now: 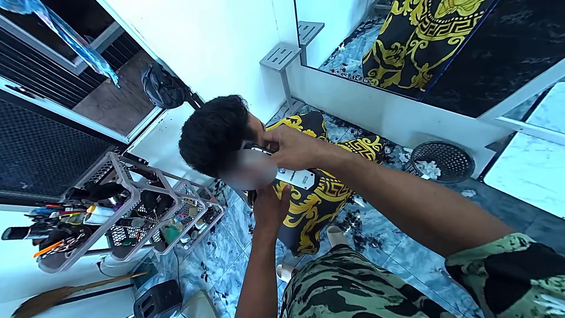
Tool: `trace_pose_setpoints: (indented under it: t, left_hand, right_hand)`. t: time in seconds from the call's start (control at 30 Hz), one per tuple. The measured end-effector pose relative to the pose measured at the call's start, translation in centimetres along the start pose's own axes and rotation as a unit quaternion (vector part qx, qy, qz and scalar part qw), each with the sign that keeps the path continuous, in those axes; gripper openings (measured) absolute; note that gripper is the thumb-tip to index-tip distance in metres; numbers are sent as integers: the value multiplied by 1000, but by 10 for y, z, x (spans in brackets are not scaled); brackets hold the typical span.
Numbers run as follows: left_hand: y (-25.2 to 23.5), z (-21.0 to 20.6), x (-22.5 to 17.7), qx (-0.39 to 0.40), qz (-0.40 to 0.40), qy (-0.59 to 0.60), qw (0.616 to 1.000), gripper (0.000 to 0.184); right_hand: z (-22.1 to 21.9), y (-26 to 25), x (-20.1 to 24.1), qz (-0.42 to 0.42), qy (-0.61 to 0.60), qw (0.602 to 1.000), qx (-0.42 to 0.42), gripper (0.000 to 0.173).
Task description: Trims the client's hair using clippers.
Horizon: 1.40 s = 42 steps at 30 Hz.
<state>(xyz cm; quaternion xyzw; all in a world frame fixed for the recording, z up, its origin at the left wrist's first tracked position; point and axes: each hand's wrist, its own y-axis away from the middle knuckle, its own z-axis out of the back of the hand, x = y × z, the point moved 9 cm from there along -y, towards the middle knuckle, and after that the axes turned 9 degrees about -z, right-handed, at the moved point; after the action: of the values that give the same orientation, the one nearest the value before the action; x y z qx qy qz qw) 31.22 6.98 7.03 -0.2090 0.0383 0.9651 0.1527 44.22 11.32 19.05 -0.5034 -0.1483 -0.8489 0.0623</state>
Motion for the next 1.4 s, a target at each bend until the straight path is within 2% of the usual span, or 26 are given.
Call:
trace_pose_setpoints:
  t: [0.13, 0.23, 0.4, 0.5, 0.63, 0.77, 0.9, 1.07, 1.2, 1.33, 1.4]
  left_hand:
    - [1, 0, -1, 6, -2, 7, 1000, 84]
    - [1, 0, -1, 2, -4, 5, 1000, 81]
    - [1, 1, -1, 1, -8, 5, 1000, 81]
    - [1, 1, -1, 4, -6, -1, 1000, 83]
    - [2, 2, -3, 0, -11, -2, 1000, 76]
    - [1, 1, -1, 1, -6, -2, 1000, 71]
    - [2, 2, -2, 9, -5, -6, 1000, 72]
    - [2, 1, -2, 35, 5, -21, 999, 69]
    - [1, 2, -2, 29, -5, -8, 1000, 67]
    - [2, 2, -1, 45, 13, -18, 999, 69]
    - [1, 3, -1, 43, 5, -13, 999, 69]
  right_hand:
    - [3, 4, -6, -44, 81, 996, -16, 32]
    - [0, 3, 2, -8, 2, 1000, -3, 35]
    - [1, 5, -3, -33, 53, 998, -12, 31]
    - [-1, 3, 4, -15, -31, 999, 4, 35]
    - [-1, 10, -1, -47, 59, 997, -13, 31]
    - [-5, 11, 13, -18, 6, 1000, -20, 35]
    - [-8, 16, 2, -51, 72, 996, -28, 40]
    - [-12, 18, 19, -20, 54, 998, -37, 38]
    - [-13, 20, 4, -69, 90, 993, -39, 40]
    - [-14, 18, 23, -29, 61, 997, -48, 37]
    - [-15, 19, 16, -47, 87, 994, -42, 37]
